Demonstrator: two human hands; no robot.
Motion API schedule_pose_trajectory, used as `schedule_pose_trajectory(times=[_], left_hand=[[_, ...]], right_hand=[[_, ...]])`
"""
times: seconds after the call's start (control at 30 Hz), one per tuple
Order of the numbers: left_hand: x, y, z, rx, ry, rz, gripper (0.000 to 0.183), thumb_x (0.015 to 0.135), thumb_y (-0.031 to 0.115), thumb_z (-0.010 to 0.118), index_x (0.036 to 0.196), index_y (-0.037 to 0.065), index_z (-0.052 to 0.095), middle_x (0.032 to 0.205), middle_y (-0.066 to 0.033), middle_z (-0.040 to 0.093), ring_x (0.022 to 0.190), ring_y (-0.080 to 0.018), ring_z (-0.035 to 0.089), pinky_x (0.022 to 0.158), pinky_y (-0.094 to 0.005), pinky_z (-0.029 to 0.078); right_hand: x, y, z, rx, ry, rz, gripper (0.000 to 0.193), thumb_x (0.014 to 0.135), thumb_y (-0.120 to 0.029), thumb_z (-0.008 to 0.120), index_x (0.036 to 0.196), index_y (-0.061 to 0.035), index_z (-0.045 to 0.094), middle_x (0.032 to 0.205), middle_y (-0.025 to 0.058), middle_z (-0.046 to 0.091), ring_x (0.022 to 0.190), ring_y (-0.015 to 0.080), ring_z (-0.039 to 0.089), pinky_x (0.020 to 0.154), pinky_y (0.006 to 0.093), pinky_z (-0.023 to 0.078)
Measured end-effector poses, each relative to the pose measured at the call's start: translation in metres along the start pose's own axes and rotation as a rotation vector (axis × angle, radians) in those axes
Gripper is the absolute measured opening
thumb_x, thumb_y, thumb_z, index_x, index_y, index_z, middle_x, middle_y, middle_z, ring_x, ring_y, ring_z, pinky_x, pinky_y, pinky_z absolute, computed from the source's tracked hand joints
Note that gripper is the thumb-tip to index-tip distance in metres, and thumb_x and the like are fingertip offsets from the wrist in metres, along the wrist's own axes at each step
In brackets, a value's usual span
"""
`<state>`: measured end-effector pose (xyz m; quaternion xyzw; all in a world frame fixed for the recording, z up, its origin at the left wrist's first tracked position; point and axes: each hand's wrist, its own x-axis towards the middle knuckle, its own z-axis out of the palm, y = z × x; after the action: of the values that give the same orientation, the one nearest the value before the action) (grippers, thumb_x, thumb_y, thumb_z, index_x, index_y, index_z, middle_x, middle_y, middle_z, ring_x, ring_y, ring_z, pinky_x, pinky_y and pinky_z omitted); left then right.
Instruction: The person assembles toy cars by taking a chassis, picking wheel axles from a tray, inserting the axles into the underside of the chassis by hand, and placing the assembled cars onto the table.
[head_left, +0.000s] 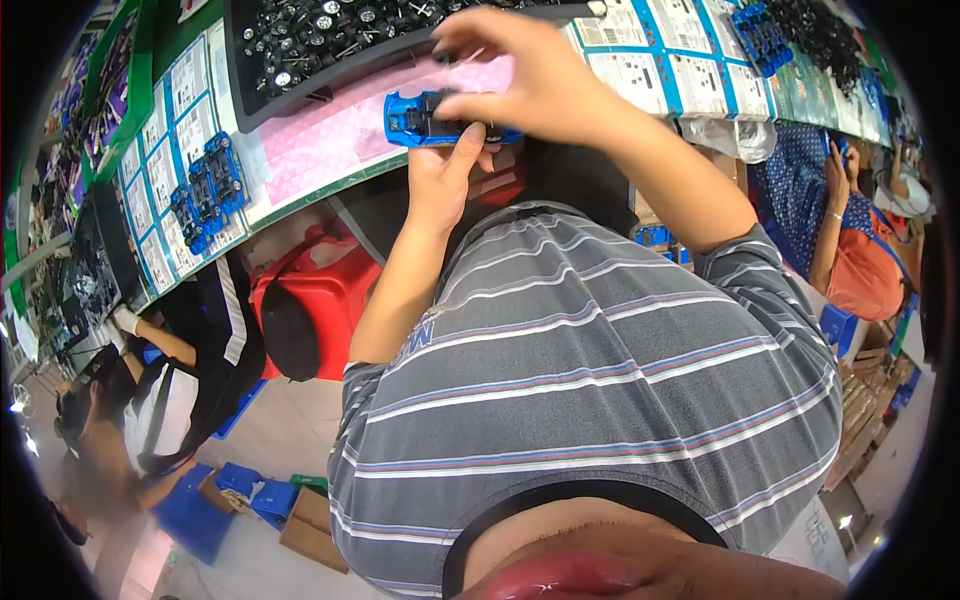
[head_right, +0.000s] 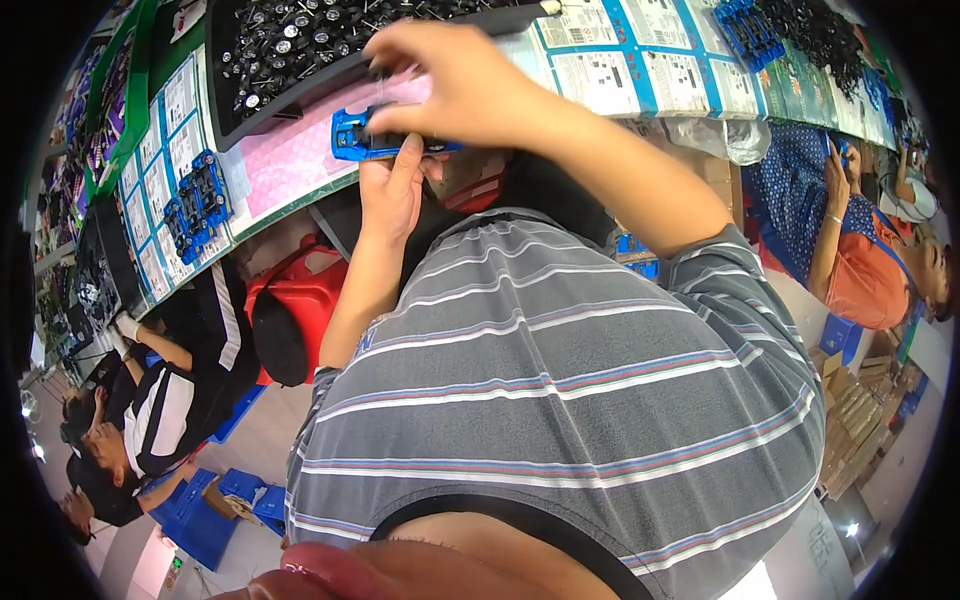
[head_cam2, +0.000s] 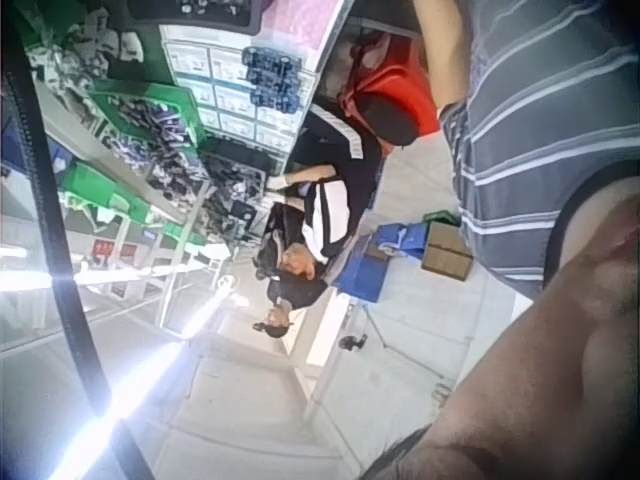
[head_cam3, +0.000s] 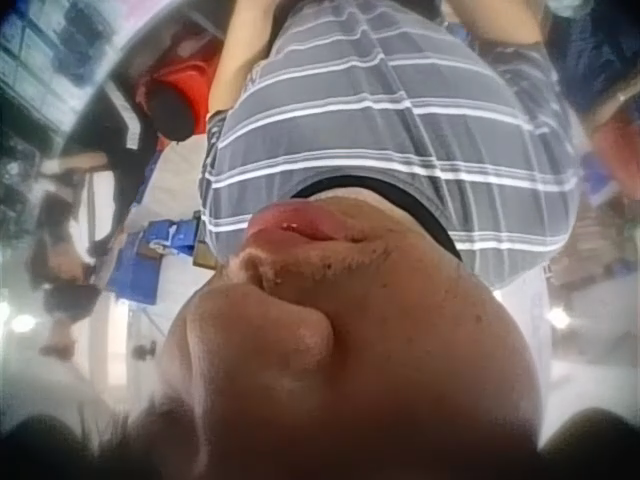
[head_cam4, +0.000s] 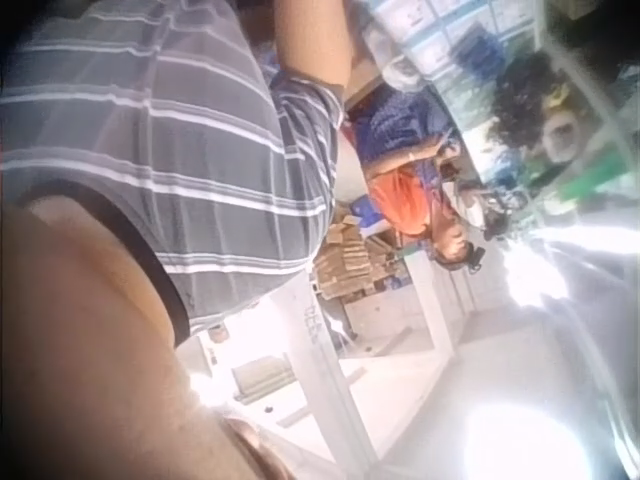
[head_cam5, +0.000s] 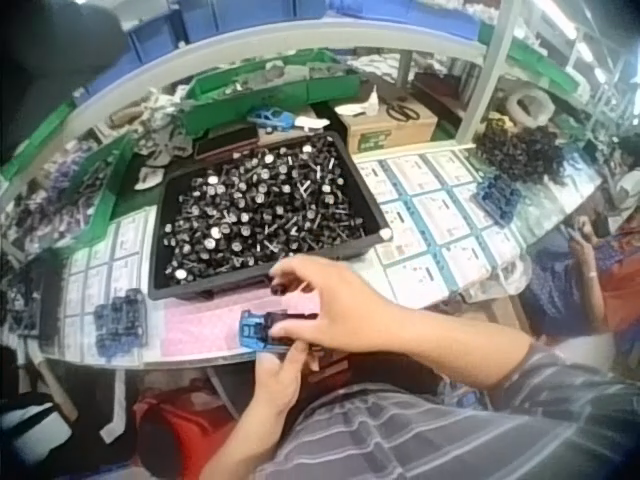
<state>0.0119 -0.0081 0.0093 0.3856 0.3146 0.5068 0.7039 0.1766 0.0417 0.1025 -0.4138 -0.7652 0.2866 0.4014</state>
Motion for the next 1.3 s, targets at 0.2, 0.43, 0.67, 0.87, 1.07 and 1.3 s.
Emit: schedule_pose_trajectory(times=[0.2, 0.43, 0.67, 0.87, 1.07, 1.3], left_hand=[[-0.008, -0.006, -0.01, 0.26, -0.043, -0.042, 0.006, 0.092, 0.007, 0.066, 0.095, 0.001, 0.065, 0.09, -0.005, 0.066, 0.079, -0.0113, 0.062, 0.068, -0.0267, 0.049], [-0.014, -0.007, -0.014, 0.317, 0.069, 0.09, 0.033, 0.088, -0.003, 0.059, 0.121, 0.002, 0.053, 0.094, -0.0065, 0.065, 0.08, -0.0129, 0.066, 0.068, -0.0285, 0.056], [-0.025, 0.021, -0.038, 0.014, 0.103, 0.087, 0.028, 0.095, 0.016, 0.065, 0.116, 0.001, 0.054, 0.095, -0.0086, 0.066, 0.075, -0.0148, 0.064, 0.062, -0.0267, 0.054], [-0.039, 0.051, -0.087, -0.012, 0.231, 0.146, 0.024, 0.1, 0.018, 0.055, 0.118, 0.002, 0.055, 0.102, -0.0121, 0.066, 0.083, -0.0214, 0.066, 0.067, -0.0314, 0.052], [-0.041, 0.068, -0.118, -0.105, 0.255, 0.21, 0.031, 0.099, 0.014, 0.055, 0.128, 0.003, 0.049, 0.116, -0.01, 0.062, 0.099, -0.0213, 0.064, 0.084, -0.0378, 0.054], [-0.062, 0.107, -0.182, 0.064, 0.549, 0.304, 0.034, 0.099, 0.011, 0.055, 0.132, 0.007, 0.047, 0.122, -0.0071, 0.059, 0.112, -0.0208, 0.058, 0.093, -0.041, 0.05]], right_hand=[[-0.007, -0.003, 0.038, -0.139, -0.166, -0.01, 0.059, 0.069, -0.021, 0.082, 0.119, -0.0004, 0.058, 0.112, 0.0176, 0.064, 0.108, 0.0335, 0.061, 0.095, 0.0388, 0.049], [-0.009, -0.007, 0.052, -0.111, -0.118, -0.087, 0.057, 0.071, -0.019, 0.081, 0.119, -0.0008, 0.059, 0.11, 0.0168, 0.064, 0.104, 0.0345, 0.062, 0.092, 0.0395, 0.05], [-0.016, 0.012, 0.024, 0.028, -0.174, 0.109, 0.037, 0.08, -0.017, 0.079, 0.11, 0.0012, 0.065, 0.107, 0.0133, 0.068, 0.094, 0.0232, 0.066, 0.084, 0.0334, 0.052], [-0.039, 0.094, 0.017, -0.638, 0.037, -0.157, 0.023, 0.078, -0.012, 0.074, 0.098, -0.0002, 0.068, 0.091, 0.0146, 0.066, 0.083, 0.0303, 0.064, 0.075, 0.0391, 0.052], [-0.052, 0.127, 0.014, -0.618, 0.16, 0.003, 0.017, 0.077, -0.008, 0.069, 0.093, -0.0026, 0.068, 0.088, 0.0139, 0.063, 0.084, 0.0346, 0.061, 0.077, 0.0435, 0.049], [-0.051, 0.12, 0.014, -0.614, 0.155, 0.018, 0.013, 0.081, -0.006, 0.067, 0.092, -0.0007, 0.067, 0.086, 0.016, 0.062, 0.083, 0.0363, 0.061, 0.075, 0.0426, 0.049]])
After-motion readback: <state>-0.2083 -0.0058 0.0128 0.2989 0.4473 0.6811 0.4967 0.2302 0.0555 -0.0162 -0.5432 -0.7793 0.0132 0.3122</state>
